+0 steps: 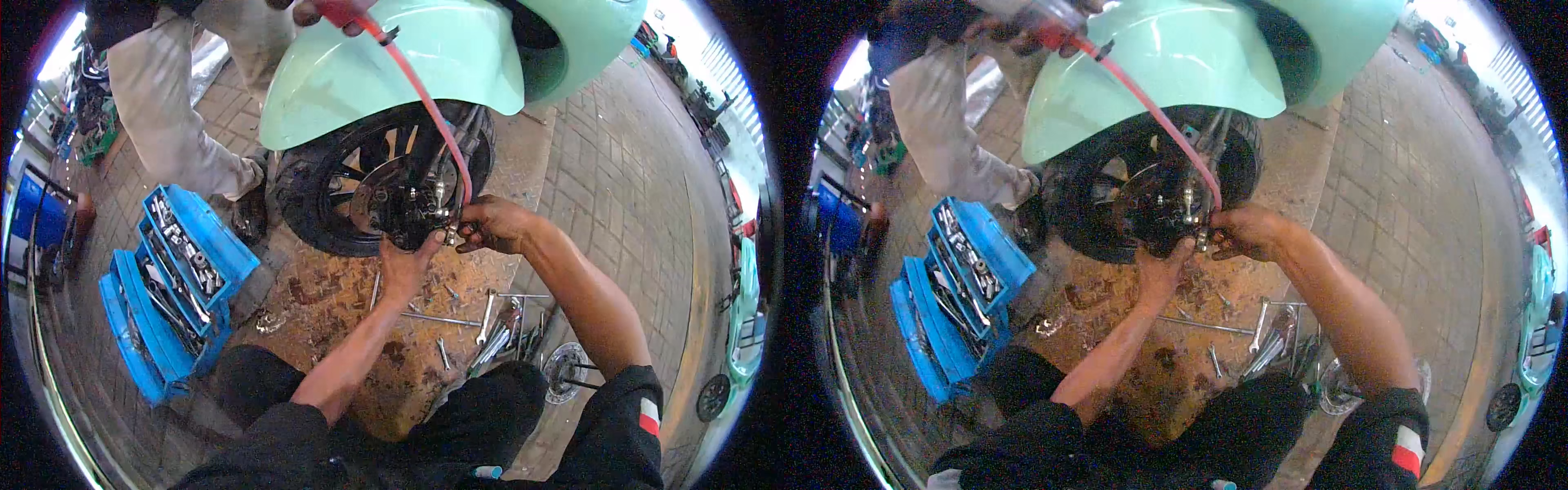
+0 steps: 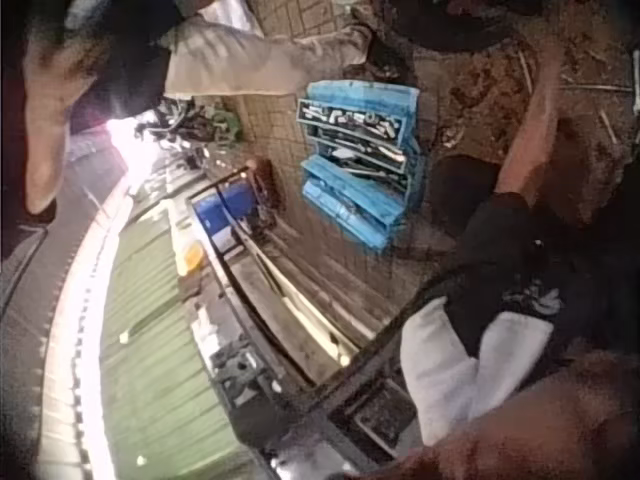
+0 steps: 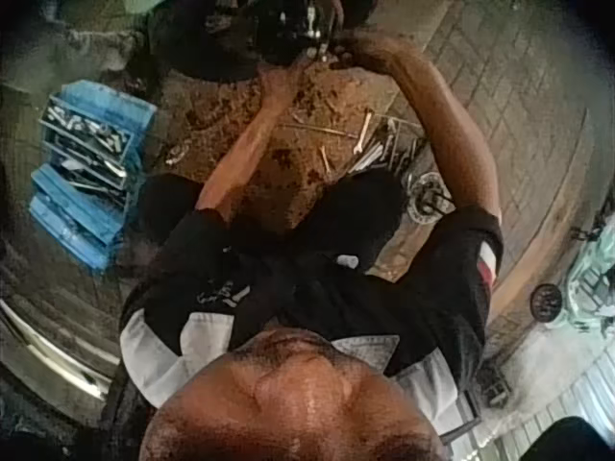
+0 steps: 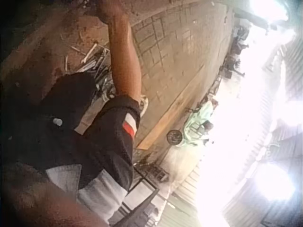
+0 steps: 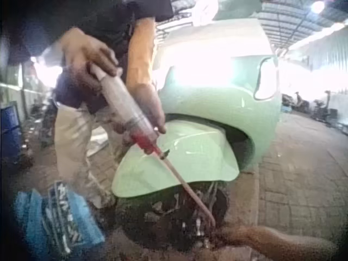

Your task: The person works on the front brake assembly of a scooter, using a wrench to tighten bolts and handling a fluid-filled syringe with a tube to bleed or fill the brake system. The person holds the brake caliper while another person operates the syringe, and they work together to manage the fluid line and assembly components.

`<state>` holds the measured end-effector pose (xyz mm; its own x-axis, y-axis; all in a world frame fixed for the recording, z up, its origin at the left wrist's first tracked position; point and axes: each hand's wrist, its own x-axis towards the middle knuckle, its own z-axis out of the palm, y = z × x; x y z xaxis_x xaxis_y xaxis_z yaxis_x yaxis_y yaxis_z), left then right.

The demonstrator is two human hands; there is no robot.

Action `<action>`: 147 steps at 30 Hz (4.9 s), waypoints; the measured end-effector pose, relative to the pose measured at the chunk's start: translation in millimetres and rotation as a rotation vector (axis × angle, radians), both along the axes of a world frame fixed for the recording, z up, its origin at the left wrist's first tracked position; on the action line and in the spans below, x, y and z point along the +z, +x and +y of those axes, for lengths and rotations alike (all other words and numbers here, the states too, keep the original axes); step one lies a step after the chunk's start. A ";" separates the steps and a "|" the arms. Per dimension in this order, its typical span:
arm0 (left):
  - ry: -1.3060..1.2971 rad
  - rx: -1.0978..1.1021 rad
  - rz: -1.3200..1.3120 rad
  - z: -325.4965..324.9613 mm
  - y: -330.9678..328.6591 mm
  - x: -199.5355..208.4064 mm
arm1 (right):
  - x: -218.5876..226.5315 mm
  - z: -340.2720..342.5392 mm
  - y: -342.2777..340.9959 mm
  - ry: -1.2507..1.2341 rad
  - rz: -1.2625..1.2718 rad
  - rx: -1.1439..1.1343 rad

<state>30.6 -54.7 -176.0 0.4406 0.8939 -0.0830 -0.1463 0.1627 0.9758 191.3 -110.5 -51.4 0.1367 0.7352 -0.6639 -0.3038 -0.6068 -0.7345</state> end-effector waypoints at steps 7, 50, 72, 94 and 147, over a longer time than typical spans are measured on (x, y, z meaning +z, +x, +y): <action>0.105 0.018 0.035 -13.8 -2.9 37.8 | -19.2 -13.7 -18.7 0.171 -0.006 -0.274; -1.092 -0.821 -0.723 -14.3 10.3 11.6 | -266.9 -177.4 -104.2 -0.107 -1.513 0.532; -0.934 -0.746 -0.677 -23.3 7.5 31.6 | -57.3 -149.7 -46.3 0.531 -0.370 -0.506; -0.768 -0.716 -0.580 -21.7 9.3 30.6 | 18.1 -63.8 18.4 0.058 -0.795 0.051; -0.488 -0.391 -0.429 -38.2 24.8 22.0 | -22.5 -91.4 -41.1 -0.010 -1.212 0.051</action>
